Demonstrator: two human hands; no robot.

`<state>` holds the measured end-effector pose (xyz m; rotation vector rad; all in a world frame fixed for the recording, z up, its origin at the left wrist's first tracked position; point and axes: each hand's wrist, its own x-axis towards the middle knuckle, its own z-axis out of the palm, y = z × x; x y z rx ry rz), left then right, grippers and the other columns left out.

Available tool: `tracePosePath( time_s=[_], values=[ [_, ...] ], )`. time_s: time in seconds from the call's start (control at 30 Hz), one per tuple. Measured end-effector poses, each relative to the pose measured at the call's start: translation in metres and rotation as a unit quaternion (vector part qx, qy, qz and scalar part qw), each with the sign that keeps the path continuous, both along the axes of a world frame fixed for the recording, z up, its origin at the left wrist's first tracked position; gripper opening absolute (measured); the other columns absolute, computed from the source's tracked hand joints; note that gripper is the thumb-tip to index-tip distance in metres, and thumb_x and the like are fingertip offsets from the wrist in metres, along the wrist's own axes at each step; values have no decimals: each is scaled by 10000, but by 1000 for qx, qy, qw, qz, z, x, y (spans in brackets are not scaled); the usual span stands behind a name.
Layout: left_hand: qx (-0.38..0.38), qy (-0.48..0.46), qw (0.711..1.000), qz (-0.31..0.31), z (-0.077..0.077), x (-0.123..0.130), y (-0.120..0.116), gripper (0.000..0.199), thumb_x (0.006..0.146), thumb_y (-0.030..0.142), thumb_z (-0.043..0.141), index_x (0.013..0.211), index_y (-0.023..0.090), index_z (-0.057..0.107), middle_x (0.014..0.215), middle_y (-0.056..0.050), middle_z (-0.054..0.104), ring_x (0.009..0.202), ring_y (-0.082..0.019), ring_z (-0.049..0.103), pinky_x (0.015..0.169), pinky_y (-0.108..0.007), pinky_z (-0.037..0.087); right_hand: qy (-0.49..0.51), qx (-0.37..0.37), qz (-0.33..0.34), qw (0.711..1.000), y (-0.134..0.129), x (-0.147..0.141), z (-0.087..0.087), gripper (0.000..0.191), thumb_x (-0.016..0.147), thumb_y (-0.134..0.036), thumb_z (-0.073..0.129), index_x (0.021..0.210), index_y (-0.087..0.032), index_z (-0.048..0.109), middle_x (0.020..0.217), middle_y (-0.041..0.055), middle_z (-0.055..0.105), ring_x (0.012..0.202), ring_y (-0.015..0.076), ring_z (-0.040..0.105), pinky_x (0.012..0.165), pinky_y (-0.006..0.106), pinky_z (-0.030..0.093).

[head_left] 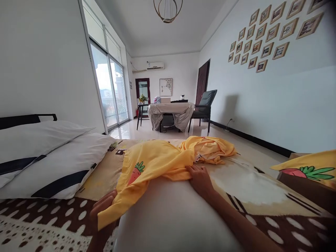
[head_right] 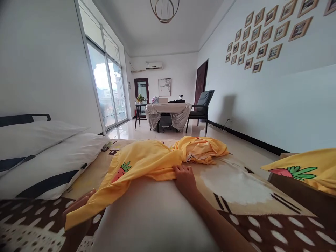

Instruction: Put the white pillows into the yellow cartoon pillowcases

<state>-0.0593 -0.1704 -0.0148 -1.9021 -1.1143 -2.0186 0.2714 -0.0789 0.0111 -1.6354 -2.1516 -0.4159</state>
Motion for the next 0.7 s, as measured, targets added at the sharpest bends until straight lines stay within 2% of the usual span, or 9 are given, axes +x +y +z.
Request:
tracePosePath(
  time_s=[0.07, 0.1, 0.2, 0.3, 0.4, 0.47, 0.5, 0.57, 0.7],
  values=[
    [26, 47, 998, -42, 12, -6, -5, 307, 802, 225, 521, 529, 212, 380, 505, 21, 365, 472, -144, 411, 425, -282, 362, -10, 1, -16, 1000, -2, 24, 8, 321, 755, -28, 399, 870, -139, 677, 818, 84, 683, 763, 193, 590, 731, 309, 352],
    [29, 79, 995, -58, 20, -10, -10, 322, 792, 186, 525, 518, 199, 357, 501, 24, 341, 462, -131, 382, 430, -275, 329, -7, 35, -15, 999, -7, 36, 15, 283, 765, -41, 401, 780, -141, 666, 748, 75, 670, 705, 183, 577, 692, 297, 345],
    [19, 161, 986, -31, 36, -25, -25, 321, 805, 170, 517, 527, 185, 356, 521, 11, 363, 494, -129, 374, 485, -290, 295, 13, 211, 36, 977, -37, 63, 32, 243, 770, -67, 411, 646, -159, 599, 629, 53, 610, 618, 163, 523, 625, 275, 322],
    [1, 204, 979, 5, 22, -37, -36, 344, 866, 240, 468, 533, 186, 403, 526, -4, 395, 506, -138, 382, 520, -305, 306, 4, 309, 167, 936, -70, 69, 21, 244, 748, -65, 403, 569, -183, 518, 537, 27, 528, 544, 143, 452, 584, 266, 295],
    [-58, 278, 958, -23, -13, -40, -41, 404, 908, 349, 423, 542, 192, 488, 510, -6, 467, 502, -141, 430, 518, -285, 348, -21, 204, 231, 951, -93, 61, -20, 228, 691, -20, 389, 601, -191, 510, 518, 10, 537, 496, 130, 447, 526, 253, 260],
    [-104, 305, 945, -56, -27, -39, -44, 473, 932, 416, 347, 552, 199, 526, 513, -15, 522, 510, -148, 463, 505, -273, 374, -19, 94, 206, 974, -99, 60, -41, 269, 649, 16, 373, 670, -195, 539, 574, 3, 604, 522, 126, 504, 510, 237, 263],
    [-120, 308, 941, -68, -28, -39, -46, 500, 939, 427, 317, 544, 199, 523, 512, -19, 532, 511, -148, 468, 499, -269, 378, -18, 62, 189, 980, -100, 64, -44, 278, 639, 19, 368, 679, -196, 540, 584, 0, 616, 527, 127, 519, 502, 234, 260],
    [-135, 306, 940, -65, -13, -44, -52, 481, 943, 400, 329, 546, 192, 504, 525, -19, 533, 529, -145, 474, 512, -266, 376, -25, 68, 167, 983, -99, 77, -34, 239, 650, -4, 372, 641, -195, 515, 556, 2, 594, 509, 131, 510, 495, 241, 248],
    [-90, 309, 947, -1, 33, -55, -67, 349, 923, 323, 396, 614, 192, 489, 597, -12, 507, 621, -152, 490, 640, -295, 377, -1, 188, 159, 969, -100, 104, 2, 161, 688, -95, 392, 624, -197, 499, 550, 13, 539, 506, 138, 466, 530, 251, 270]
  ],
)
